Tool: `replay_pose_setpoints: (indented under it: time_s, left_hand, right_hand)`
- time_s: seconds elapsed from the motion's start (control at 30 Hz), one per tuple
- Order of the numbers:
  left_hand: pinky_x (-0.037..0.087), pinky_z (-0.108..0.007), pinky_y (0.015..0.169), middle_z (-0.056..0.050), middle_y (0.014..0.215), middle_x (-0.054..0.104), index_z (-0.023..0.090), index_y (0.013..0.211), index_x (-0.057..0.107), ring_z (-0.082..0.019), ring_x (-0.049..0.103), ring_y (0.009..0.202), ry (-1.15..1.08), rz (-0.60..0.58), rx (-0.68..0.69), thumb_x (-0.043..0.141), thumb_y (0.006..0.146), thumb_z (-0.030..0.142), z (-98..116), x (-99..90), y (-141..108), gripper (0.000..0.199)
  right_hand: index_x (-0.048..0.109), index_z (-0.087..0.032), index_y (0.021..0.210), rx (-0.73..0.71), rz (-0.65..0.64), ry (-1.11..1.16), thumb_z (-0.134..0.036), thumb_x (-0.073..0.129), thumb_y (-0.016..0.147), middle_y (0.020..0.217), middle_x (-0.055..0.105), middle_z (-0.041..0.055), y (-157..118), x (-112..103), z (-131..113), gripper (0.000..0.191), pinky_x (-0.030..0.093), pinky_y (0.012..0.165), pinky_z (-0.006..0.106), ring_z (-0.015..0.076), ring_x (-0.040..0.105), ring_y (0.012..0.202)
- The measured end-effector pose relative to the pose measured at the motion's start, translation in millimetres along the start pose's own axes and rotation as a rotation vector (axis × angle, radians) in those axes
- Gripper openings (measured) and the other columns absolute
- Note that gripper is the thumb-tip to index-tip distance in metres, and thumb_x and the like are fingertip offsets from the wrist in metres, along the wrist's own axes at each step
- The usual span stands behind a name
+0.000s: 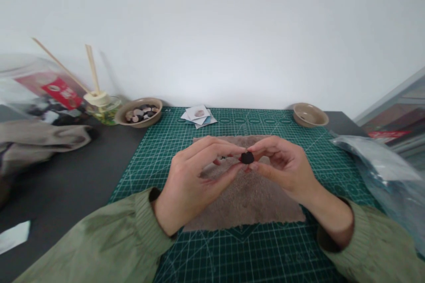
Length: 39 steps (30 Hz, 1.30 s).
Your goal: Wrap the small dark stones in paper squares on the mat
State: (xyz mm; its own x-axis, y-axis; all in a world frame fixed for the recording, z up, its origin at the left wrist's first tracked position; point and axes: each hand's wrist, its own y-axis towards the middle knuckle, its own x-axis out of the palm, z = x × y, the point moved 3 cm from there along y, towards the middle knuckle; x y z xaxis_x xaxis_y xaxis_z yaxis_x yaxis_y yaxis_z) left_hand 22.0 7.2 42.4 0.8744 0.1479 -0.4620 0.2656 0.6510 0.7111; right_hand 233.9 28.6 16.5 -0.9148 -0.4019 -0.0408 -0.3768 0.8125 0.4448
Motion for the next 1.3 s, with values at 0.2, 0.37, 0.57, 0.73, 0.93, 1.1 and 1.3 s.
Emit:
replay_pose_setpoints:
  time_s: [0.2,0.37,0.57,0.73,0.93,1.1,1.3]
  left_hand:
    - [0.062,-0.029,0.084,-0.001,0.104,0.082,0.026,0.112,0.080,-0.015,0.077,0.091,-0.036,-0.010,-0.014,0.085,0.092,0.017,0,-0.8,-2,0.022]
    - [0.060,-0.032,0.073,-0.002,0.102,0.082,0.027,0.113,0.080,-0.018,0.076,0.088,-0.104,-0.008,-0.046,0.086,0.091,0.017,3,-1.6,-1,0.025]
    - [0.063,-0.035,0.074,-0.004,0.100,0.083,0.028,0.112,0.080,-0.020,0.077,0.089,-0.144,-0.022,-0.040,0.083,0.093,0.018,3,-2.4,0,0.021]
    - [0.062,-0.034,0.072,-0.004,0.102,0.083,0.027,0.113,0.080,-0.020,0.076,0.088,-0.158,-0.029,-0.045,0.085,0.092,0.017,1,-1.7,-1,0.023]
    - [0.060,-0.034,0.072,-0.003,0.105,0.082,0.028,0.111,0.080,-0.018,0.075,0.088,-0.153,-0.047,-0.062,0.085,0.091,0.016,-2,-0.5,-2,0.024]
    - [0.058,-0.034,0.072,-0.003,0.106,0.082,0.028,0.112,0.079,-0.018,0.074,0.088,-0.157,-0.055,-0.068,0.086,0.090,0.015,-4,-0.7,-4,0.026]
    - [0.058,-0.034,0.071,-0.004,0.105,0.082,0.026,0.111,0.079,-0.018,0.074,0.089,-0.164,-0.044,-0.059,0.086,0.090,0.013,-2,0.1,-4,0.026]
  right_hand:
    - [0.080,-0.027,0.118,-0.054,0.027,-0.078,-0.010,0.086,0.090,0.108,0.082,0.0021,-3,0,-2,0.034,0.064,0.090,0.028,0.0156,0.077,0.099]
    - [0.078,-0.029,0.128,-0.042,0.034,-0.094,-0.012,0.088,0.089,0.106,0.083,0.0025,-6,-2,-3,0.044,0.065,0.090,0.032,0.0180,0.079,0.096]
    - [0.082,-0.029,0.120,-0.076,0.058,-0.168,-0.015,0.088,0.089,0.108,0.083,0.0043,-6,-2,-7,0.034,0.064,0.083,0.034,0.0198,0.078,0.092]
    - [0.083,-0.030,0.117,-0.097,0.059,-0.168,-0.016,0.088,0.088,0.101,0.083,0.0028,-6,-1,-9,0.032,0.063,0.082,0.033,0.0191,0.076,0.089]
    - [0.084,-0.029,0.115,-0.148,0.057,-0.196,-0.017,0.088,0.089,0.100,0.083,0.0033,-4,0,-13,0.029,0.063,0.080,0.035,0.0198,0.076,0.086]
    - [0.083,-0.030,0.117,-0.147,0.056,-0.187,-0.015,0.088,0.088,0.101,0.082,0.0031,-4,0,-14,0.033,0.063,0.080,0.035,0.0199,0.075,0.087]
    - [0.083,-0.029,0.116,-0.136,0.055,-0.215,-0.015,0.088,0.088,0.101,0.082,0.0030,-5,0,-15,0.032,0.062,0.080,0.035,0.0195,0.075,0.086]
